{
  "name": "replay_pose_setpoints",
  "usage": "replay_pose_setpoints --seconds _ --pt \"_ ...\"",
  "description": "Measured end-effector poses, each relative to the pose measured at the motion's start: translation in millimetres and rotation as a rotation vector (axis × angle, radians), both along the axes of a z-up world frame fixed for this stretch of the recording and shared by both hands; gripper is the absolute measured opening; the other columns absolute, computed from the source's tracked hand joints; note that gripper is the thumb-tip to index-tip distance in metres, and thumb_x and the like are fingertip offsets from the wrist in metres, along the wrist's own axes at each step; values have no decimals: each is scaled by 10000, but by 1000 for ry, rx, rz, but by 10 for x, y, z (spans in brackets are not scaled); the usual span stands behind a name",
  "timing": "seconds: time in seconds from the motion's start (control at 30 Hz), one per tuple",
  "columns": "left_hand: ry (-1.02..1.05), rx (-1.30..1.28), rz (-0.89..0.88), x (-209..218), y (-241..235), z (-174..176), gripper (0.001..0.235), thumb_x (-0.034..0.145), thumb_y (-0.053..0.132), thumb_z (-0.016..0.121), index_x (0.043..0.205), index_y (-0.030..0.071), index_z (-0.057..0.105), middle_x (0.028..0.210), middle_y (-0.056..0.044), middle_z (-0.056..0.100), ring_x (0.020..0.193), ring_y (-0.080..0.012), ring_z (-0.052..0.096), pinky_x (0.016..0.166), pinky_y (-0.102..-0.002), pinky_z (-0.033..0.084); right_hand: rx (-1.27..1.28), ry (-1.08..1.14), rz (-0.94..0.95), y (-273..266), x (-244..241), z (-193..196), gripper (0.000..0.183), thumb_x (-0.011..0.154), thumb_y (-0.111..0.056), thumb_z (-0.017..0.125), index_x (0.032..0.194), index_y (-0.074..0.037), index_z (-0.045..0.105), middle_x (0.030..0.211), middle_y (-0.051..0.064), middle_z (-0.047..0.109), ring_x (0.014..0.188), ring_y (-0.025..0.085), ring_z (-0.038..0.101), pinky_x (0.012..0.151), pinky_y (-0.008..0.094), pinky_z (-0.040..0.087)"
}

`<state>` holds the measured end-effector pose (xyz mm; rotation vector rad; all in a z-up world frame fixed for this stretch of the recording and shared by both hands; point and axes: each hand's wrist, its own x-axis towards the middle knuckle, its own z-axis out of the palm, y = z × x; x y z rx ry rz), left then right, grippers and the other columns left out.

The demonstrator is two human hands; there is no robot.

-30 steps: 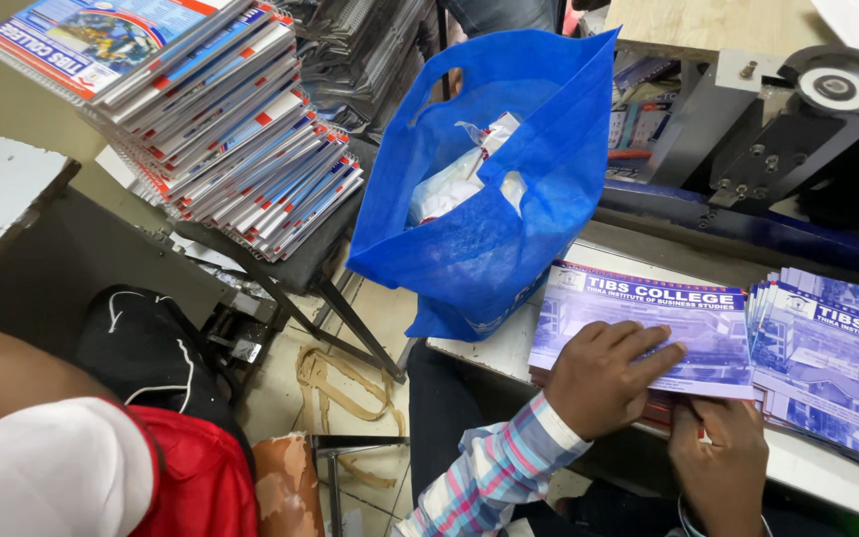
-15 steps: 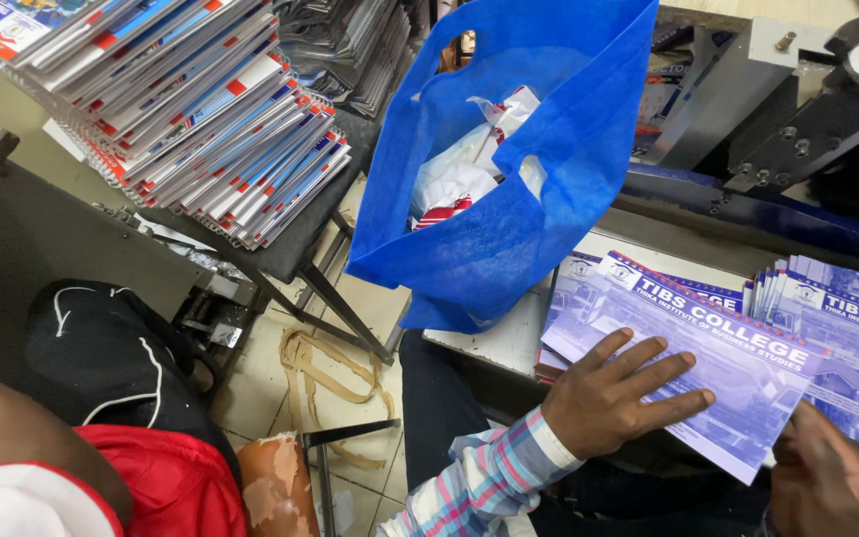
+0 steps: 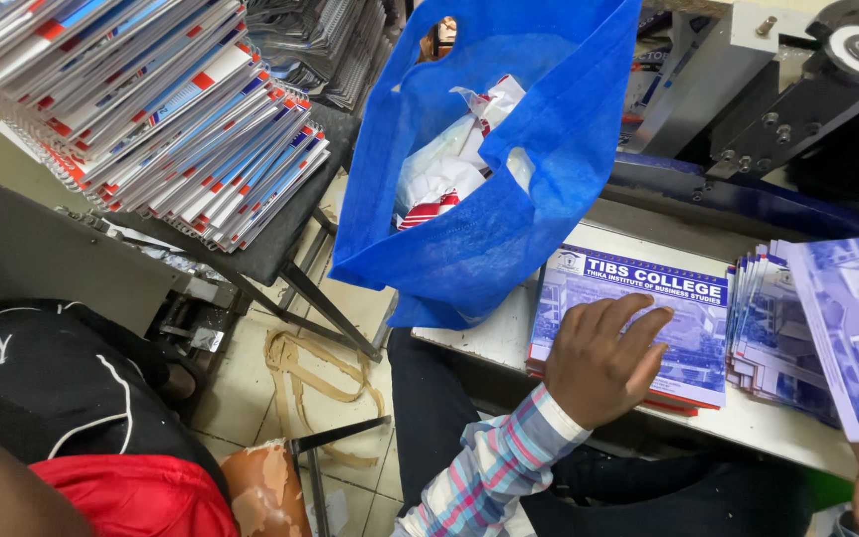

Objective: The person sits on the floor and repeatedly picks up small stacks of blue-covered books from a pile on the table. They flip through the pages of each stack and then place them onto a growing pile on the right side of the table.

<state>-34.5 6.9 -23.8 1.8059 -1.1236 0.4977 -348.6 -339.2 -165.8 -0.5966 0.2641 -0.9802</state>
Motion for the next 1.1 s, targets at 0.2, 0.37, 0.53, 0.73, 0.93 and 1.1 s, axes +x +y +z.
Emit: replay_pose_setpoints --seconds 0.2,0.37,0.53,0.73,0.93,1.1 --pt "-4 134 19 -8 -25 -5 414 932 256 848 1273 78 695 1241 -111 687 1101 -324 652 894 -443 462 -265 857 -113 49 188 -182 453 1211 -549 557 1627 -371 551 1582 -135 700 1473 152 711 1238 300 604" --pt "7 114 5 -5 -33 -36 349 942 252 829 1217 76 705 1193 -112 708 1107 -327 657 904 -452 473 -268 879 -67 452 442 281 507 1160 -518 585 1646 -375 569 1537 -120 693 1370 150 714 1179 310 602" --pt "20 101 -5 6 -23 -44 346 928 235 842 1201 74 701 1200 -111 712 1100 -329 654 896 -458 461 -258 926 -75 275 278 -4 636 1101 -617 641 1675 -359 553 1406 -82 700 1397 261 702 1203 389 607" --pt "24 99 -10 4 -31 -70 343 928 245 835 1197 72 710 1218 -121 713 1110 -337 655 892 -468 461 -315 1051 -83 198 186 -118 417 1322 -558 454 1637 -287 488 1284 -68 658 1274 323 698 1170 496 594" --pt "36 89 -16 -1 -26 -75 340 927 240 840 1193 73 708 1231 -119 712 1116 -339 654 902 -470 458 -202 1122 -143 -98 -57 -507 409 1396 -647 377 1219 -311 527 1249 -30 730 1160 222 775 1034 445 683" --pt "31 96 -17 5 -19 -63 335 926 250 844 1178 73 713 1222 -120 708 1110 -330 646 914 -468 457 -162 1069 -172 -326 -236 -769 399 1410 -671 420 1182 -385 578 1071 -141 737 988 101 783 899 275 702"
